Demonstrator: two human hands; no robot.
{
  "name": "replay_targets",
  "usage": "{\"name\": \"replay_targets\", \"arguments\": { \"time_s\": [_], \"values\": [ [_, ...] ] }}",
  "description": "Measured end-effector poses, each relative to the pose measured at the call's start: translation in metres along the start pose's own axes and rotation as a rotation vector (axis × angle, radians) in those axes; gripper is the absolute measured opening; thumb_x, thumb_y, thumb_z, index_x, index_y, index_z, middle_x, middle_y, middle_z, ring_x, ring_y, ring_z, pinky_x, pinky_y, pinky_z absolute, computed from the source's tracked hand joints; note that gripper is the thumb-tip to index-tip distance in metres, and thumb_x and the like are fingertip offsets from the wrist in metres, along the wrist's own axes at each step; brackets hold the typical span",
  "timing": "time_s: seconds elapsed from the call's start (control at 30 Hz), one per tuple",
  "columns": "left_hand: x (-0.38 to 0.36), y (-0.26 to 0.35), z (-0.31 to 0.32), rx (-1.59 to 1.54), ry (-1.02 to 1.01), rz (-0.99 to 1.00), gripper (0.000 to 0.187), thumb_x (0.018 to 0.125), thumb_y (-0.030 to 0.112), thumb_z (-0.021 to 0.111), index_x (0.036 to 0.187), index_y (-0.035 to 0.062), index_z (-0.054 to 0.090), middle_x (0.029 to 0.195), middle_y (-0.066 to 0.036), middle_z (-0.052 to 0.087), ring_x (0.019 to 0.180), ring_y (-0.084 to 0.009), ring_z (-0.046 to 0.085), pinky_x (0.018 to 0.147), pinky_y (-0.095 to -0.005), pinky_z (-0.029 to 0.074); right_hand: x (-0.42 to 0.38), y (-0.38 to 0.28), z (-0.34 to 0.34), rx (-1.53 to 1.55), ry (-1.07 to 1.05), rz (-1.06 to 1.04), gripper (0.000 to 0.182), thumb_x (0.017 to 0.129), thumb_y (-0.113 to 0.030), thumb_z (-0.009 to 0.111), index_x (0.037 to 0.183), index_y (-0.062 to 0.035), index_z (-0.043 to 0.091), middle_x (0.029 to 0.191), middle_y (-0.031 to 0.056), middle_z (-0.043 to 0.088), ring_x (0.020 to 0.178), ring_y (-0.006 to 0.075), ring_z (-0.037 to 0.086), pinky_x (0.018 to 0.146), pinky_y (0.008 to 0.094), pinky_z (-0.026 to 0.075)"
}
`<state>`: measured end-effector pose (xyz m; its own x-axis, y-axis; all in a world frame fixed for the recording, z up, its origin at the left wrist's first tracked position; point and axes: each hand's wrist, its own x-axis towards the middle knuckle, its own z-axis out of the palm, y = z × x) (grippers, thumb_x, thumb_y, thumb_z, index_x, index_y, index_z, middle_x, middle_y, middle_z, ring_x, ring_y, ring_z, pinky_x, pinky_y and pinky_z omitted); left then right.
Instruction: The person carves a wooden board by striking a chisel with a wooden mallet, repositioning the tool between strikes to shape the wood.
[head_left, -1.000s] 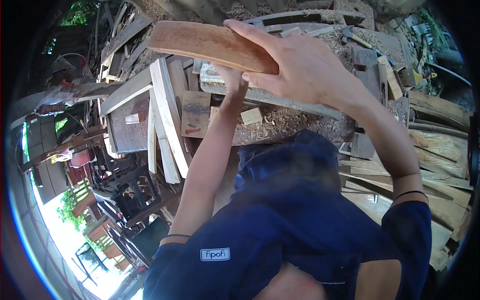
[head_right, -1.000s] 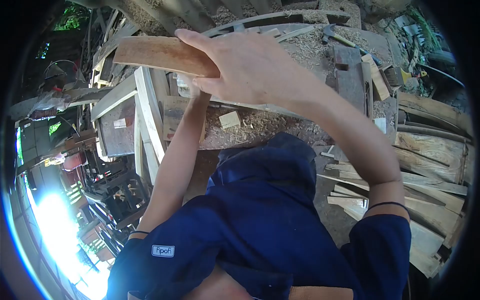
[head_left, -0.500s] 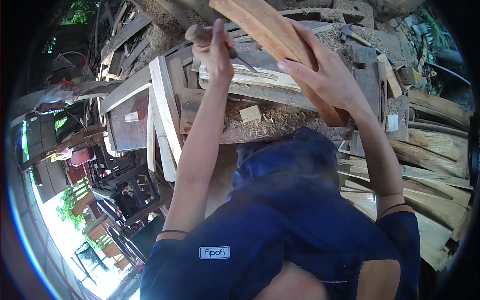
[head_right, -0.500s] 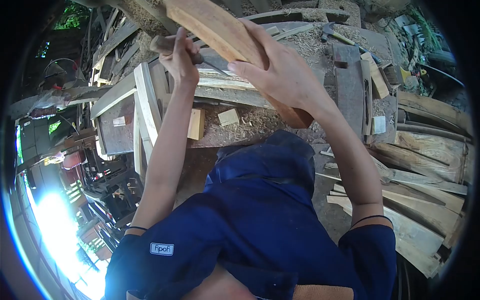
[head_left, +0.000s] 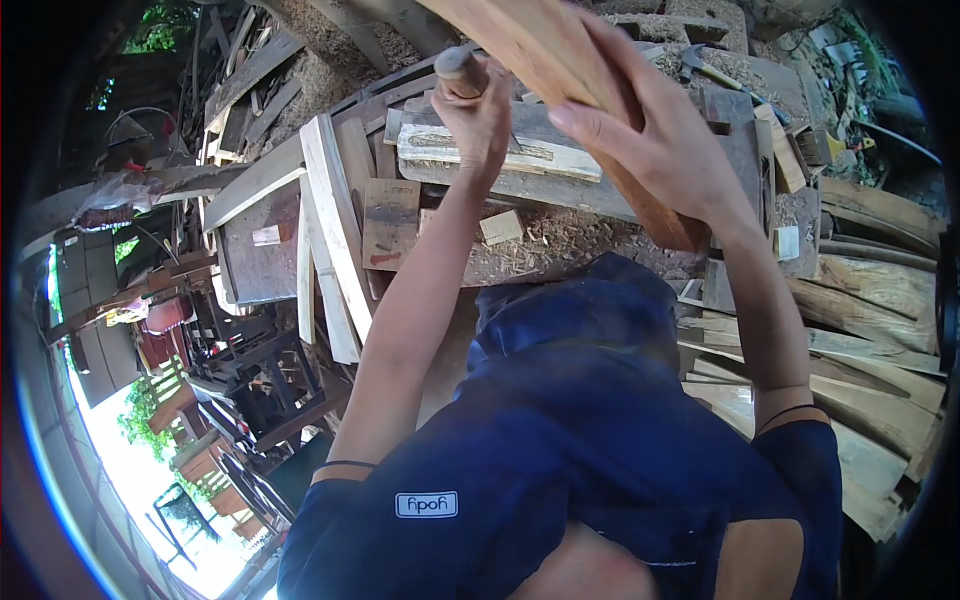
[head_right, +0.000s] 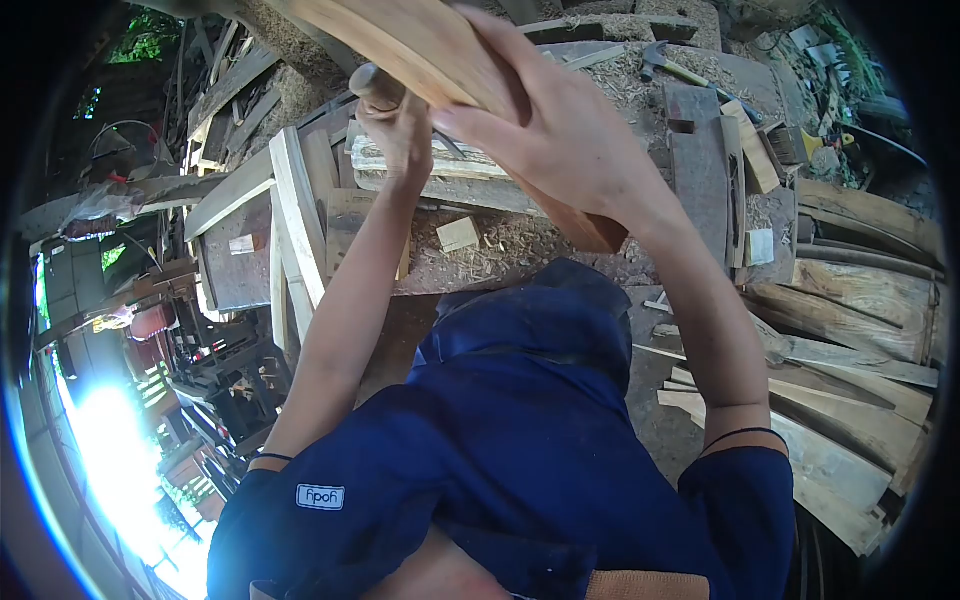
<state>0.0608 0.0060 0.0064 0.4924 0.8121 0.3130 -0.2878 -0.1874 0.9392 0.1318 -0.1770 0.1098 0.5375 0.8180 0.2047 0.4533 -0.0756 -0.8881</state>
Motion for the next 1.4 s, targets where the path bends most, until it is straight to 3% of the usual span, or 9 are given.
{"name": "replay_targets", "arguments": {
  "time_s": [0.13,0.2,0.3,0.33,0.47,0.57,0.7,0.77,1.4],
  "values": [
    [-0.013,0.010,0.004,0.118,0.008,0.045,0.020,0.080,0.014,0.077,0.081,0.0004,0.063,0.075,0.000,0.062,0.072,-0.0069,0.056,0.065,-0.0233,0.045,0.014,-0.074,-0.010,0.053,0.104,-0.221,0.081,0.088,-0.030,0.069,0.149,0.0024,0.027,0.129,0.0241,0.052,0.119,0.0263,0.055,0.095,0.0369,0.046],
    [-0.013,0.010,0.004,0.159,0.017,0.023,0.024,0.078,0.016,0.079,0.087,-0.0007,0.063,0.079,-0.001,0.063,0.075,-0.0088,0.059,0.067,-0.0246,0.047,0.019,-0.035,-0.001,-0.370,-0.156,-0.037,0.073,0.087,-0.045,0.066,0.149,-0.0163,0.039,0.104,0.0216,0.069,0.095,0.0366,0.069,0.083,0.0444,0.054],
    [-0.018,0.009,0.013,-0.512,0.158,-0.176,0.036,0.073,0.017,0.081,0.094,0.0000,0.057,0.087,-0.003,0.063,0.074,-0.0165,0.061,0.068,-0.0302,0.049,0.024,-0.023,0.005,-0.468,-0.109,-0.227,0.074,0.085,-0.042,0.068,0.149,-0.0166,0.040,0.098,0.0210,0.070,0.088,0.0349,0.070,0.078,0.0428,0.055],
    [-0.024,0.026,0.015,-0.065,0.087,-0.034,0.034,0.074,0.016,0.081,0.090,0.0008,0.055,0.084,-0.002,0.061,0.070,-0.0156,0.057,0.070,-0.0307,0.050,0.024,-0.031,-0.002,-0.446,-0.179,-0.134,0.073,0.084,-0.041,0.069,0.146,-0.0145,0.043,0.097,0.0214,0.070,0.086,0.0342,0.069,0.074,0.0414,0.056],
    [-0.011,-0.019,-0.026,-0.013,-0.348,0.082,0.042,0.071,0.017,0.084,0.095,0.0010,0.053,0.088,-0.002,0.058,0.077,-0.0152,0.057,0.082,-0.0295,0.051,0.031,-0.036,0.003,-0.233,0.161,-0.406,0.064,0.087,-0.044,0.065,0.142,-0.0144,0.049,0.087,0.0170,0.070,0.081,0.0341,0.068,0.073,0.0442,0.055],
    [-0.026,-0.011,-0.003,-0.279,0.039,-0.146,0.068,0.072,0.028,0.084,0.119,0.0028,0.041,0.119,-0.011,0.051,0.105,-0.0208,0.055,0.093,-0.0346,0.048,0.020,-0.024,0.012,-0.514,-0.130,-0.230,0.062,0.089,-0.044,0.063,0.142,-0.0149,0.049,0.083,0.0160,0.070,0.078,0.0337,0.068,0.072,0.0443,0.055],
    [0.004,-0.007,-0.024,-0.058,-0.088,-0.005,0.036,0.081,0.029,0.077,0.092,0.0026,0.055,0.082,-0.006,0.062,0.071,-0.0129,0.062,0.063,-0.0322,0.056,0.015,-0.013,0.010,-0.327,-0.189,-0.004,0.076,0.086,-0.048,0.064,0.149,-0.0158,0.037,0.084,0.0192,0.070,0.079,0.0347,0.069,0.076,0.0443,0.055],
    [0.017,0.009,-0.021,-0.113,0.044,-0.168,0.026,0.087,0.018,0.073,0.073,0.0063,0.054,0.053,-0.001,0.052,0.040,-0.0082,0.046,0.036,-0.0219,0.034,0.009,-0.001,0.010,-0.283,-0.177,0.044,0.080,0.085,-0.050,0.064,0.150,-0.0150,0.034,0.091,0.0223,0.070,0.088,0.0380,0.069,0.081,0.0452,0.054],
    [-0.001,0.004,0.008,0.008,-0.021,-0.021,0.024,0.088,0.018,0.075,0.076,0.0028,0.060,0.062,0.001,0.058,0.054,-0.0053,0.050,0.049,-0.0227,0.039,-0.014,0.031,0.007,-0.147,0.031,0.088,0.079,0.086,-0.050,0.067,0.147,-0.0095,0.037,0.122,0.0262,0.063,0.112,0.0437,0.062,0.095,0.0459,0.049]
  ]
}}
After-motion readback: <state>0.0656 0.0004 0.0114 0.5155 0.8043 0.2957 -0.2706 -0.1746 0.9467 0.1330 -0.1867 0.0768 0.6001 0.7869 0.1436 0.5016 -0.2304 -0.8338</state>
